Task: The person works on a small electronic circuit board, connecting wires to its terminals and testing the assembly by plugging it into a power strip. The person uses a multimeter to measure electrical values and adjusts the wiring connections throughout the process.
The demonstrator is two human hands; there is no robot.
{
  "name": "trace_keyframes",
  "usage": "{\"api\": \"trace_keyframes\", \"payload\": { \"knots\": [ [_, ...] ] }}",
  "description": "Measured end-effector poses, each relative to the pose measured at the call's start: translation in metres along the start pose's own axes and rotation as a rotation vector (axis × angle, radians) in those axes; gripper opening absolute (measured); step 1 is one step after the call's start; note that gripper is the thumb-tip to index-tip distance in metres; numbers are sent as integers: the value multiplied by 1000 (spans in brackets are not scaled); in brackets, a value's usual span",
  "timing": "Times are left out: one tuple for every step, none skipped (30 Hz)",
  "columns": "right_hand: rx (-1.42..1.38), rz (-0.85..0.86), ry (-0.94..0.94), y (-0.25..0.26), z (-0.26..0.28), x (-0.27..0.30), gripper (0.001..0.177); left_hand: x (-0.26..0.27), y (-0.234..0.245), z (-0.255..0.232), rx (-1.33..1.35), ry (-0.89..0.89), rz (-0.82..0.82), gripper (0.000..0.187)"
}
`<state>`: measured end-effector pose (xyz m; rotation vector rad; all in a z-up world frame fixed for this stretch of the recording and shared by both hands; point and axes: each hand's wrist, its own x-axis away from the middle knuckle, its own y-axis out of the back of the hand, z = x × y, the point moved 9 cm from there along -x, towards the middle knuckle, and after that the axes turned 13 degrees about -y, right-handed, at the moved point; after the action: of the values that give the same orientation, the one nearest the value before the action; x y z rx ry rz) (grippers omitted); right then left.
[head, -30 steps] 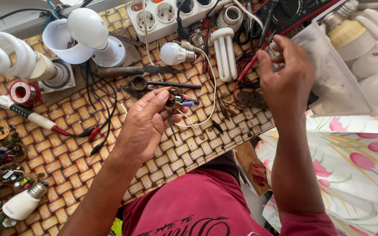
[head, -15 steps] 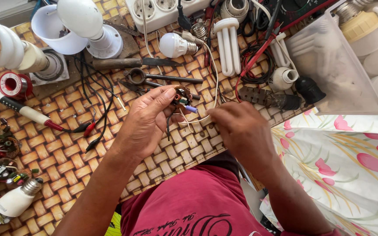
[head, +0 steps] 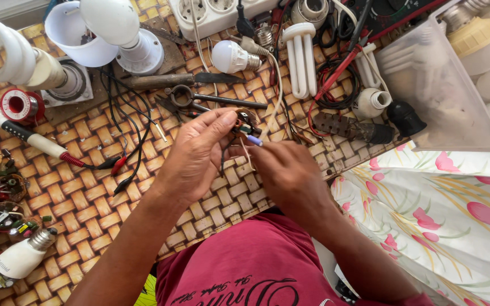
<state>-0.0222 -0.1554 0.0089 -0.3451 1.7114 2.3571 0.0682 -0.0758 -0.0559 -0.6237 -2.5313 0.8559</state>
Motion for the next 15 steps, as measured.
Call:
{"api": "trace_keyframes", "payload": {
  "knots": [
    [-13, -45, -104, 5, -17, 7, 19, 0, 0, 3, -8, 16, -8, 19],
    [-25, -90, -208, 10, -35, 15, 19, 1, 1, 6, -16, 31, -16, 20],
    [-25, -87, -207, 14, -42, 15, 19, 1, 3, 7, -13, 32, -19, 20],
    [-1, -105, -238, 21, -51, 14, 17, 0, 4, 8, -11, 32, -13, 19],
    [24, -126, -272, 28, -62, 14, 17, -1, 4, 9, -10, 33, -5, 19],
    [25, -125, -273, 28, -63, 14, 17, 0, 3, 10, -9, 34, -5, 19],
    [28, -93, -301, 26, -67, 15, 22, 0, 1, 11, -19, 36, 3, 20],
    [31, -61, -329, 24, -72, 15, 27, 0, 0, 12, -30, 38, 10, 20],
    [33, -62, -331, 23, -71, 14, 27, -1, 0, 13, -29, 39, 13, 20],
    [12, -48, -343, 21, -71, 13, 28, -1, 1, 14, -32, 36, 17, 18],
    [-10, -32, -354, 19, -71, 12, 29, -1, 2, 14, -36, 32, 18, 17],
    [-9, -33, -354, 20, -71, 12, 29, -1, 2, 13, -36, 31, 19, 17],
    [6, -22, -345, 18, -70, 11, 29, 0, 6, 13, -53, 40, -8, 17],
    [21, -10, -337, 17, -69, 11, 30, 0, 11, 13, -69, 49, -35, 16],
    [21, -9, -336, 17, -69, 12, 30, 2, 11, 11, -69, 49, -36, 16]
  ]
}}
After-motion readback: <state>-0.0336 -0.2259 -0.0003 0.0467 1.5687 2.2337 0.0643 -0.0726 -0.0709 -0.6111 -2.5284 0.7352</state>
